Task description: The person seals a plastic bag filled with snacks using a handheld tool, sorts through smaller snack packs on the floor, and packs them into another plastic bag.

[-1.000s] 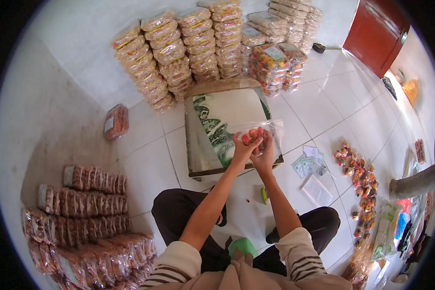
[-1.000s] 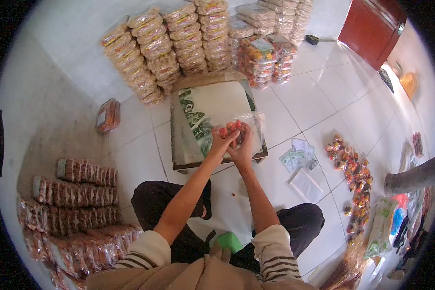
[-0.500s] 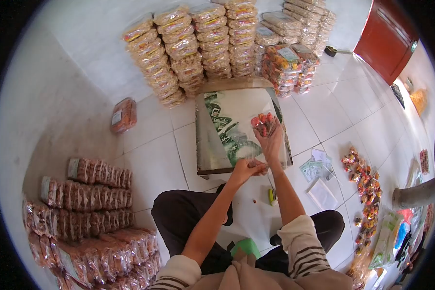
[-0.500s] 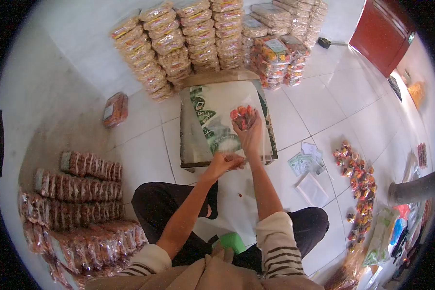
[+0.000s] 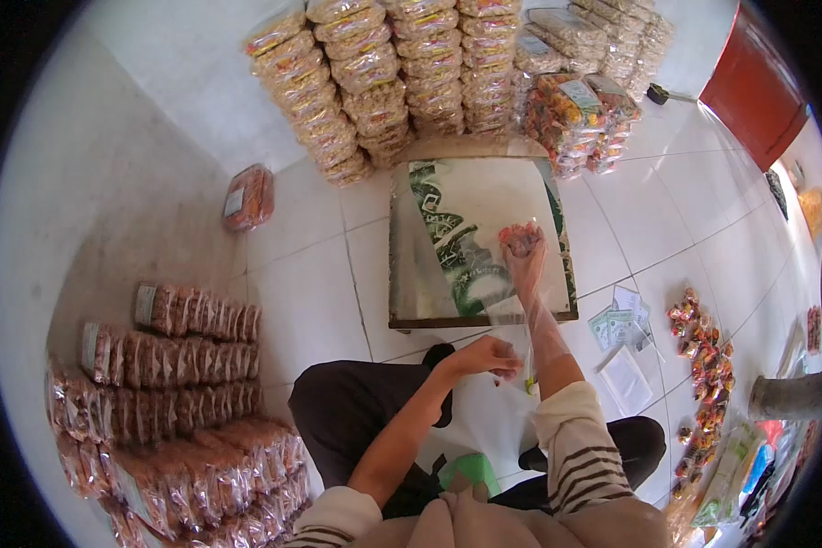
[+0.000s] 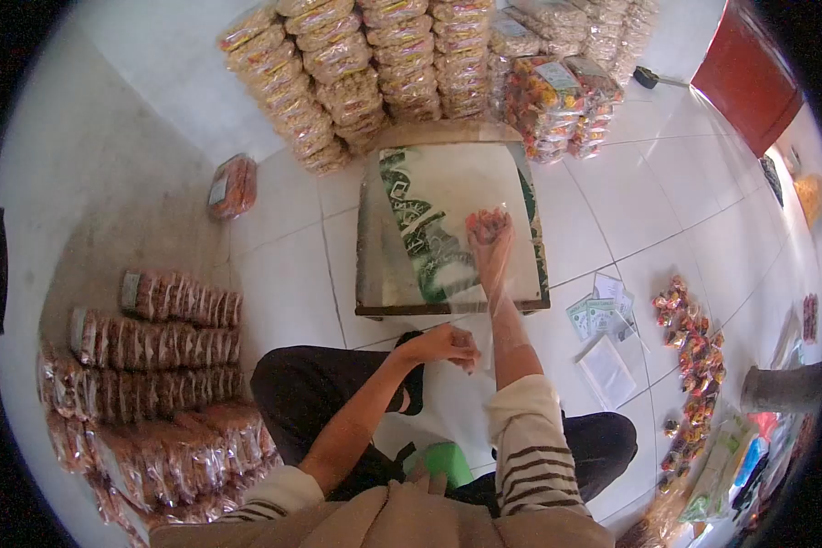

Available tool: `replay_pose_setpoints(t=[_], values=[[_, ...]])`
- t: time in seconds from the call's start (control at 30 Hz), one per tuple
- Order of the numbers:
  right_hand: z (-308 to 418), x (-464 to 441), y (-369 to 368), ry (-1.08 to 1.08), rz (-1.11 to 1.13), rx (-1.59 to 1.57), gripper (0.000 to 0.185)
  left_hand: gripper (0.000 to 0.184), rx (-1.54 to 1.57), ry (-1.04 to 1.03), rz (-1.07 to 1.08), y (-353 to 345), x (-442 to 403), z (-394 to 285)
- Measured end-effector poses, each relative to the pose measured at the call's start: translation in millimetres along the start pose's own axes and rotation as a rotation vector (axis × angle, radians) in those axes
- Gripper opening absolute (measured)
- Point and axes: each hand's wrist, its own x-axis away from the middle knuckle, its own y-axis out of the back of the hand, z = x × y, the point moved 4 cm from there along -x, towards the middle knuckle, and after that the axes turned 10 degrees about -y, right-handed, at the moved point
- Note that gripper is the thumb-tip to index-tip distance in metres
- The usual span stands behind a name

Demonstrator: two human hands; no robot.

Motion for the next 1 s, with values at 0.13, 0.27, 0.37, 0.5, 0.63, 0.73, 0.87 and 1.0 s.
replay_pose_setpoints(t=[0.13, 0.27, 0.37, 0.5, 0.63, 0.73, 0.87, 1.0], values=[[1.4, 7.1, 9.3, 0.258, -0.036, 0.567, 0.045, 0.067, 0.387, 0.049, -0.246, 36.3, -0.9, 19.0], [-1.1, 12.4, 20.7, 0.312, -0.173, 0.898, 0.058, 0.063, 0.424, -0.030, -0.893, 115.8, -50.4, 21.2], [-2.4, 14.6, 26.6, 0.530, -0.326, 1.400, 0.075, 0.050, 0.437, -0.041, -0.840, 122.6, -80.5, 4.0], [-3.9, 16.2, 36.4, 0.543, -0.390, 1.386, 0.086, 0.027, 0.159, 0.018, -1.328, 135.3, -101.1, 15.4], [-5.0, 21.3, 41.0, 0.639, -0.362, 1.352, 0.086, 0.022, -0.263, -0.049, -1.270, 131.5, -99.7, 14.6], [-9.3, 8.9, 47.7, 0.559, -0.360, 1.323, 0.083, 0.022, -0.656, -0.119, -1.299, 124.2, -90.8, 5.6], [-13.1, 5.8, 43.9, 0.650, -0.463, 1.280, 0.076, 0.024, -0.536, -0.224, -1.233, 117.9, -81.0, -11.4], [-13.5, 8.9, 32.6, 0.613, -0.497, 1.207, 0.071, 0.036, -0.454, -0.197, -1.282, 121.2, -78.8, -16.2]])
